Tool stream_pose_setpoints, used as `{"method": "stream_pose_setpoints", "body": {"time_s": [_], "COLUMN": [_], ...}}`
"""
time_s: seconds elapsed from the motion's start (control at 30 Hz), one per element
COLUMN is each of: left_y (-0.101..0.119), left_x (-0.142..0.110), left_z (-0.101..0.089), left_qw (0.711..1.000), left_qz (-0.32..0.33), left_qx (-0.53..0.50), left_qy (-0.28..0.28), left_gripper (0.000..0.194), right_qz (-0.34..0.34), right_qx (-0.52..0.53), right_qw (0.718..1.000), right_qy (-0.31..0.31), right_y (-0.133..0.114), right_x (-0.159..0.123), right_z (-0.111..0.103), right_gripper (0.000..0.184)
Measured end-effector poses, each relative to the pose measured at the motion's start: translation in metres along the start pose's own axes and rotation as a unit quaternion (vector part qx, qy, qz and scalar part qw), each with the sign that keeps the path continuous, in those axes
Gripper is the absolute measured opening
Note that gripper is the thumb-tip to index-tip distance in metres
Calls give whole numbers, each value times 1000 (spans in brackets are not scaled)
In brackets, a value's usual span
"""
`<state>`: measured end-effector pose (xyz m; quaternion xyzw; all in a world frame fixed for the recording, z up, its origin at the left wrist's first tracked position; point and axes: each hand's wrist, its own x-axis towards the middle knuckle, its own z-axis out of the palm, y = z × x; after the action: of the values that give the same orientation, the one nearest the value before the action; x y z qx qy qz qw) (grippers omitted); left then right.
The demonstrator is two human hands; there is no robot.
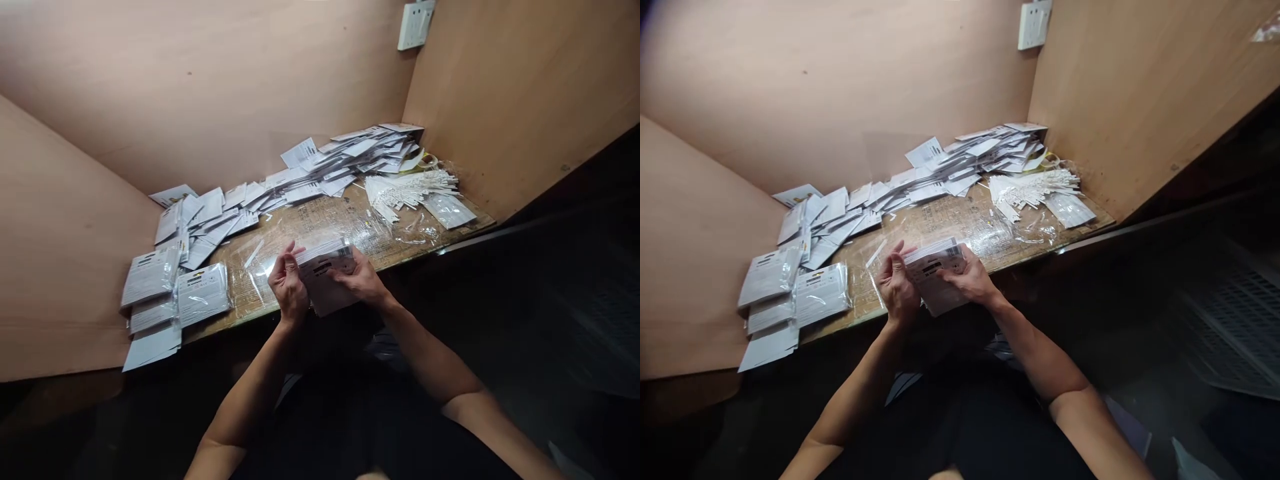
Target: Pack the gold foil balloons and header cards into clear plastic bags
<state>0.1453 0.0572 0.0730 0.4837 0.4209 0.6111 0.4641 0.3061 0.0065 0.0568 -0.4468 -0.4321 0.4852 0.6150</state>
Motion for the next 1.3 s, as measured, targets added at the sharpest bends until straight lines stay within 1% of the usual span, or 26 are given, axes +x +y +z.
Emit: {"method": "stream_pose_setpoints", "body": {"time_s": [0.07, 0.17, 0.27, 0.37, 0.47, 0.5, 0.57, 0.63, 0.7, 0.77, 0.8, 0.87, 0.93, 0.97, 1.0, 1.03, 1.07, 1.13, 1.2, 1.3], "left_y": [-2, -7, -13, -16, -13, -12, -11, -12, -14, -15, -15, -12, -8, -6, -5, -4, -3, -2, -1, -1], "left_x": [4, 5, 2, -2, -5, -6, -7, -8, -8, -5, -2, 5, 13, 17, 20, 21, 22, 22, 19, 10], "left_z": [-5, -13, -19, -19, -15, -14, -13, -14, -16, -20, -22, -25, -27, -27, -26, -25, -23, -17, -11, -6], "left_qw": [999, 998, 997, 998, 998, 998, 997, 997, 998, 999, 999, 995, 986, 981, 977, 976, 977, 983, 991, 999], "left_qz": [-5, -26, -36, -25, -6, 2, 17, 26, 16, -18, -38, -71, -84, -88, -91, -92, -92, -84, -63, -11], "left_qx": [-30, -51, -61, -58, -31, -18, 10, 26, 25, -1, -18, -53, -83, -97, -112, -126, -137, -141, -113, -36], "left_qy": [13, 12, 14, 29, 54, 62, 72, 70, 61, 40, 19, -45, -117, -143, -156, -153, -136, -81, -30, 9], "left_gripper": [55, 59, 57, 50, 48, 49, 50, 50, 51, 50, 49, 49, 53, 52, 49, 46, 43, 39, 39, 41], "right_qz": [-1, -10, -27, -39, -48, -49, -45, -30, -19, -22, -26, -30, -32, -35, -42, -50, -60, -74, -78, -74], "right_qx": [-8, -16, -50, -122, -178, -180, -149, -106, -79, -71, -68, -65, -71, -76, -85, -95, -107, -122, -123, -116], "right_qw": [1000, 999, 998, 989, 975, 973, 978, 985, 989, 989, 989, 989, 989, 989, 989, 988, 985, 981, 980, 978], "right_qy": [20, 26, 42, 79, 124, 135, 142, 134, 126, 125, 126, 129, 123, 118, 114, 114, 119, 131, 137, 157], "right_y": [-1, 1, 3, 3, 2, 2, 1, 0, 0, -1, -1, -2, -5, -6, -7, -8, -9, -10, -8, -5], "right_x": [1, 0, 0, 1, 4, 6, 9, 10, 10, 9, 8, 6, 5, 5, 5, 4, 4, 3, 2, 2], "right_z": [7, 12, 14, 19, 26, 28, 30, 31, 30, 29, 28, 26, 24, 23, 22, 22, 22, 23, 25, 25], "right_gripper": [53, 54, 52, 46, 45, 47, 50, 52, 52, 52, 52, 53, 54, 54, 54, 54, 53, 53, 53, 53]}}
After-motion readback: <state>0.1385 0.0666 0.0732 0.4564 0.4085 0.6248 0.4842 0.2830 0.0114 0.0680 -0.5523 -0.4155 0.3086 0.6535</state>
